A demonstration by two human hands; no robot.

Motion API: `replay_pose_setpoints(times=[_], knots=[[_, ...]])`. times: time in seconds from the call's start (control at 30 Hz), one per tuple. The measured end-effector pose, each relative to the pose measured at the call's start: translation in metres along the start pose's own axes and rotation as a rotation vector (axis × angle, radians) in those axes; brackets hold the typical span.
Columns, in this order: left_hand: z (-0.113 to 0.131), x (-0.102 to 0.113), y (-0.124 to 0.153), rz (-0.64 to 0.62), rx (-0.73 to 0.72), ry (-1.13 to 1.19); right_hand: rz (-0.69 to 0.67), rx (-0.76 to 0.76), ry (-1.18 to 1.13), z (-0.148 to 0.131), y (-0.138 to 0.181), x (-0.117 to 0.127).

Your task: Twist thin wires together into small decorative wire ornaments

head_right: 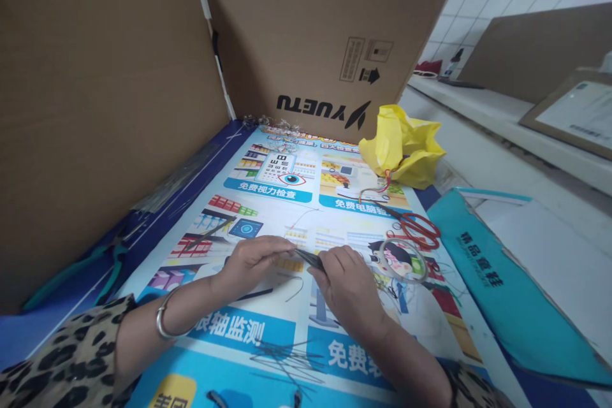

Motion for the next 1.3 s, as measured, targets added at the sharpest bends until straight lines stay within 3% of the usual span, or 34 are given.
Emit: replay_pose_setpoints(times=[0.2,0.33,0.43,0.73,1.0,1.3], knots=[[0.001,0.003,-0.002,-0.002,-0.120,-0.050,-0.073,-0.044,-0.103,0.002,0.004,-0.004],[0.005,0.007,-0.003,-0.004,-0.331,-0.100,-0.293,-0.110,-0.415,0.002,0.003,-0.008],[0.008,0.009,-0.003,-0.043,-0.400,-0.125,-0.425,-0.193,-0.655,-0.001,0.001,-0.005],[0.020,0.010,-0.001,-0.054,-0.478,-0.108,-0.531,-0.308,-1.184,-0.008,-0.002,0.000],[0.019,0.010,-0.001,-0.083,-0.454,-0.104,-0.550,-0.303,-1.275,-0.008,0.003,-0.003],[0.015,0.004,-0.004,-0.128,-0.345,-0.130,-0.521,-0.314,-1.017,0.003,-0.004,0.002]])
Point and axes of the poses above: each hand's wrist, its own y-axis away from the middle knuckle, its own x-axis out of the back of the hand, z = x × y, the point moved 4 cm from there along -y, towards the middle knuckle, and after that the axes turned 12 degrees about x, right-handed, at the moved point
